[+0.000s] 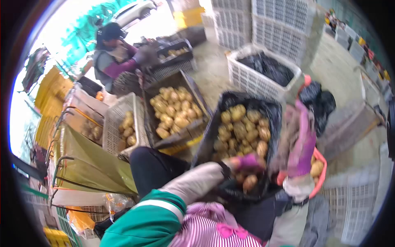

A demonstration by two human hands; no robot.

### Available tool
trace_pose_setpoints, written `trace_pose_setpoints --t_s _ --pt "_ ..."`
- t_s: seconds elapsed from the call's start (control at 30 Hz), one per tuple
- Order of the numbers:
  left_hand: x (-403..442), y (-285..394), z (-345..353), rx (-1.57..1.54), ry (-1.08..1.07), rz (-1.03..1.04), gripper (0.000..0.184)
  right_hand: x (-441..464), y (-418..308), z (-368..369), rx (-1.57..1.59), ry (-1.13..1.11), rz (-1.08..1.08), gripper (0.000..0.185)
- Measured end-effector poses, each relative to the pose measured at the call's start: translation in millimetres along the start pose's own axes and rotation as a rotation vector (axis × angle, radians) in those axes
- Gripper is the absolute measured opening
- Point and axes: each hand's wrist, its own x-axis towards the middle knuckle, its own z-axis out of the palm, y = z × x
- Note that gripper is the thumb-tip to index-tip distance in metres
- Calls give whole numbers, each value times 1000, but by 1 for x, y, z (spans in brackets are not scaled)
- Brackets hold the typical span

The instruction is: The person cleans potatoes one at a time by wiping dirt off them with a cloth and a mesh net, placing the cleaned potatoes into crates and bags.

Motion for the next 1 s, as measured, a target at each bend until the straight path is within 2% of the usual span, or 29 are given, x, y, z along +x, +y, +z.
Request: trace_pose_setpoints --t_s 0.03,0.07,0.1,0.13,0.17,0.23,0.3,0.33,0.37,0.4,0.53,0.57,0.67,0.7,0.73,0.8,0.83,0.9,0.93,0.97,1.0 --pt "-11 8 -23 36 66 143 46 4 4 -7 -117 -69 -92 40" --pt "-22 15 -44 19 128 206 36 7 6 -8 -23 -80 3 43" --pt "-38 38 -69 -133 156 104 37 8 6 -6 81 -94 80 45" --pt "-54 61 -94 -289 199 8 38 7 3 -6 240 -237 202 53" --pt "-70 87 -114 -655 222 -155 41 4 0 -4 404 -384 323 62" --pt "-98 152 -160 -1397 384 -491 48 2 6 6 426 -420 354 65" --pt "-126 166 -172 -1559 536 -337 46 3 25 17 174 -365 386 64" --pt "-136 170 -174 -1683 588 -289 45 -3 28 26 292 -304 468 60" --pt "-140 165 -164 -1270 733 -208 46 -8 31 34 284 -316 475 60" --pt "-141 167 -160 -1277 750 -197 46 -12 36 41 334 -353 446 61" --pt "-148 172 -157 -1763 879 -125 60 -26 71 70 422 -361 464 62" --pt "-151 167 -155 -1774 890 -121 60 -26 81 72 421 -359 480 62" --pt "-156 153 -148 -1845 845 -59 59 -32 107 77 -318 -686 448 61" --pt "-157 151 -149 -1666 916 -115 58 -36 114 80 -515 -810 234 58" --pt "-158 150 -149 -1484 976 -170 56 -37 118 82 -515 -807 241 58" --pt "-159 146 -150 -1302 1035 -220 55 -36 120 89 -627 -575 204 48" --pt "-160 143 -149 -907 1090 -231 56 -31 122 92 -631 -585 209 48" --pt "-163 136 -144 -516 1123 -250 59 -22 118 105 -80 -266 291 49" --pt "-163 128 -137 -220 1233 -238 63 -21 112 108 251 -239 401 48" --pt "-164 119 -132 84 1323 -222 68 -29 92 124 247 -242 409 48" --pt "-164 118 -131 108 1312 -266 62 -46 69 145 241 -306 285 47"
